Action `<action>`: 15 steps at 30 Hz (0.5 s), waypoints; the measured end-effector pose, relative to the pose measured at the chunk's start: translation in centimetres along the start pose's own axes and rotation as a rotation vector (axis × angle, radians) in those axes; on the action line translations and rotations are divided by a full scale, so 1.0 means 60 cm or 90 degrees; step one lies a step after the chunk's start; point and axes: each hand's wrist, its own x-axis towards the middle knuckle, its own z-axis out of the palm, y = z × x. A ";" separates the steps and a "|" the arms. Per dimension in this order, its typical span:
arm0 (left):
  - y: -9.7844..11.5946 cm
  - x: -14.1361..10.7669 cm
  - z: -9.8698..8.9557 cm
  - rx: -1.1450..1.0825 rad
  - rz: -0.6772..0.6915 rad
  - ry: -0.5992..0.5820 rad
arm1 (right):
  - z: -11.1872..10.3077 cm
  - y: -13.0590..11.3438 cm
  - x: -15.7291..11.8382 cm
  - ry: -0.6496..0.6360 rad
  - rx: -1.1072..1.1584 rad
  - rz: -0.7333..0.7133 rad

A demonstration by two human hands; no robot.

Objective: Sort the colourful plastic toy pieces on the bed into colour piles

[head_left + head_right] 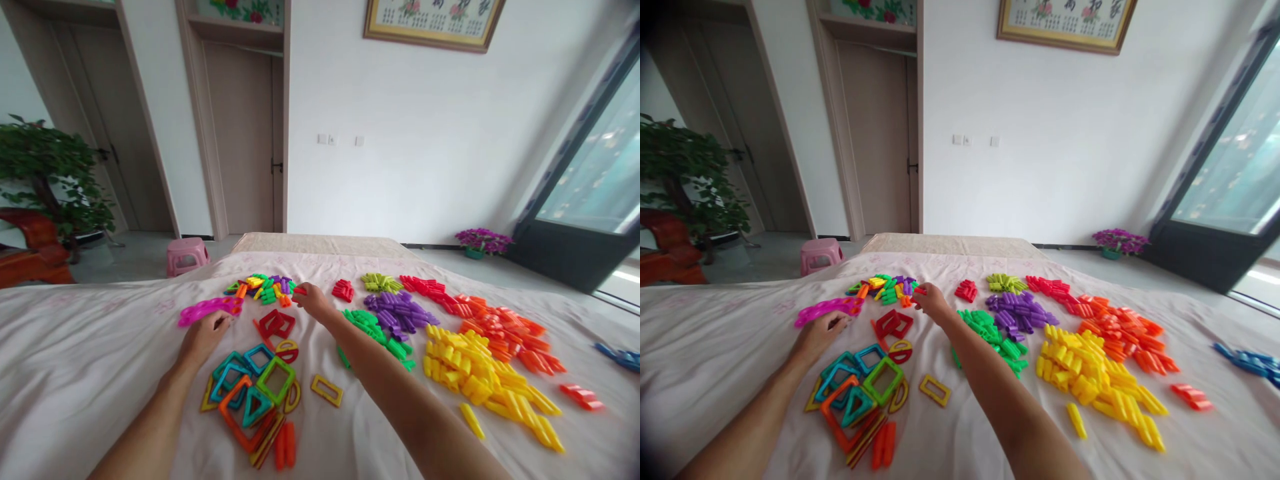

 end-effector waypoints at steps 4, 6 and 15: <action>-0.005 0.003 0.002 0.009 -0.008 0.004 | -0.028 0.005 -0.037 -0.081 0.518 0.069; -0.006 0.004 0.001 0.008 -0.009 0.001 | -0.046 0.007 -0.055 -0.130 0.658 0.103; -0.045 0.016 0.010 0.023 -0.042 -0.030 | -0.105 0.041 -0.142 -0.121 0.837 0.196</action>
